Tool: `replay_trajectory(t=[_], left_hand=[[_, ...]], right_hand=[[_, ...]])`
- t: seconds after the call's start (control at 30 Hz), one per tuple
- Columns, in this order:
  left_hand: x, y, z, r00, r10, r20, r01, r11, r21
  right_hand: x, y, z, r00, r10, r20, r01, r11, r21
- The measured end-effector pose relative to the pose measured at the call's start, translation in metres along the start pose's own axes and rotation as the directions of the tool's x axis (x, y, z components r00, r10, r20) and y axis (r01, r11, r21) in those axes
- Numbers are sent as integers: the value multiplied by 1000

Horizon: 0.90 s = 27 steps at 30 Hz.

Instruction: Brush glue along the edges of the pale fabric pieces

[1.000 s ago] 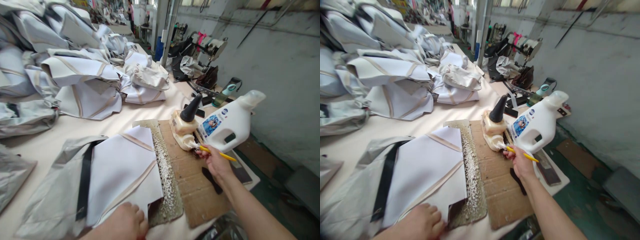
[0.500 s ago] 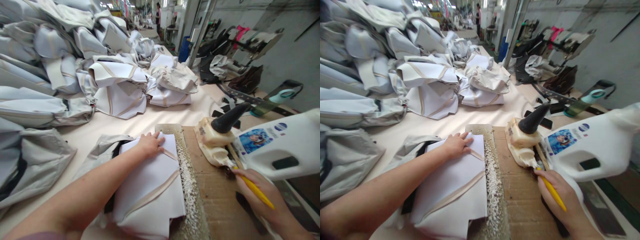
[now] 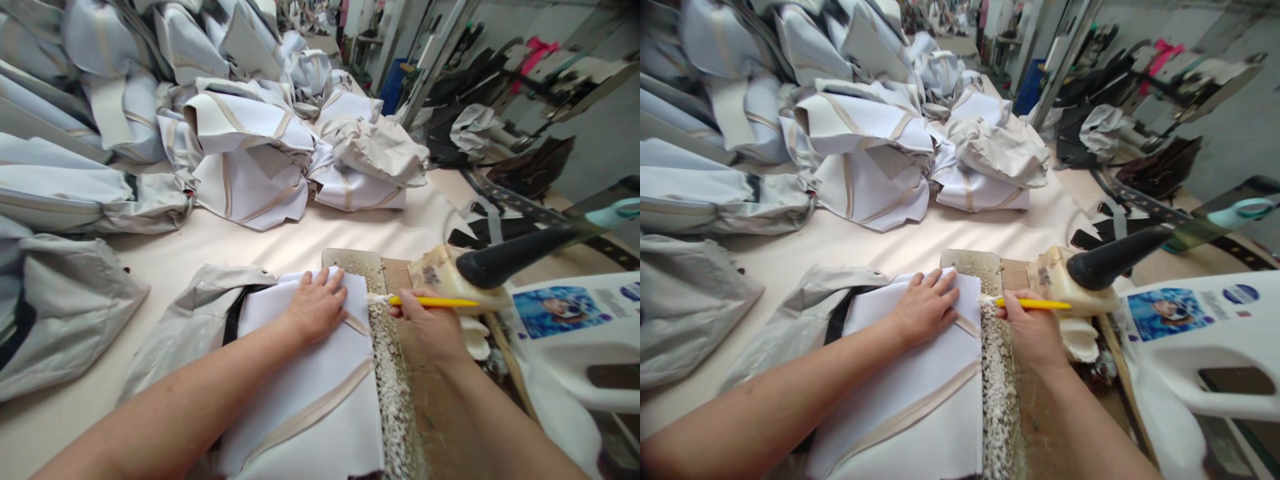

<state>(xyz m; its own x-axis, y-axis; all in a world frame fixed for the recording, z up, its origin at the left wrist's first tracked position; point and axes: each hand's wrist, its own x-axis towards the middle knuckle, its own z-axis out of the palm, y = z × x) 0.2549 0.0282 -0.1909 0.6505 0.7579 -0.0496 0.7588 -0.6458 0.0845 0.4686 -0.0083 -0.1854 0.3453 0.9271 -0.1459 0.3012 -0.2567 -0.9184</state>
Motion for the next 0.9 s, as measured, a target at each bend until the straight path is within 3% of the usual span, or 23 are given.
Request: replay_trajectory(t=[0.13,0.27,0.37,0.53,0.6,0.67,0.8,0.9], left_hand=[[1,0,3,1000,-18,17,18,1000,0],[2,1,8,999,-28,20,28,1000,-10],[2,1,10,999,-33,11,33,999,-17],[1,0,9,999,-35,-6,34,999,-33],[0,0,10,999,-34,-5,34,999,-36],[0,1,12,999,-35,-7,34,999,-34],[0,1,15,999,-33,-16,33,999,-21],[0,1,16,999,-35,-16,35,999,-17]], right_hand=[[35,1,41,999,-35,-25,34,999,-40],[53,2,49,995,-75,-59,67,990,-121],[30,2,40,998,-69,-7,66,972,-224],[-42,3,15,986,-58,155,107,939,-328],[-48,3,12,987,-63,148,110,936,-333],[-31,4,17,989,-96,111,127,935,-330],[29,9,39,982,-188,-10,179,949,-260],[42,13,46,974,-224,-38,206,941,-267]])
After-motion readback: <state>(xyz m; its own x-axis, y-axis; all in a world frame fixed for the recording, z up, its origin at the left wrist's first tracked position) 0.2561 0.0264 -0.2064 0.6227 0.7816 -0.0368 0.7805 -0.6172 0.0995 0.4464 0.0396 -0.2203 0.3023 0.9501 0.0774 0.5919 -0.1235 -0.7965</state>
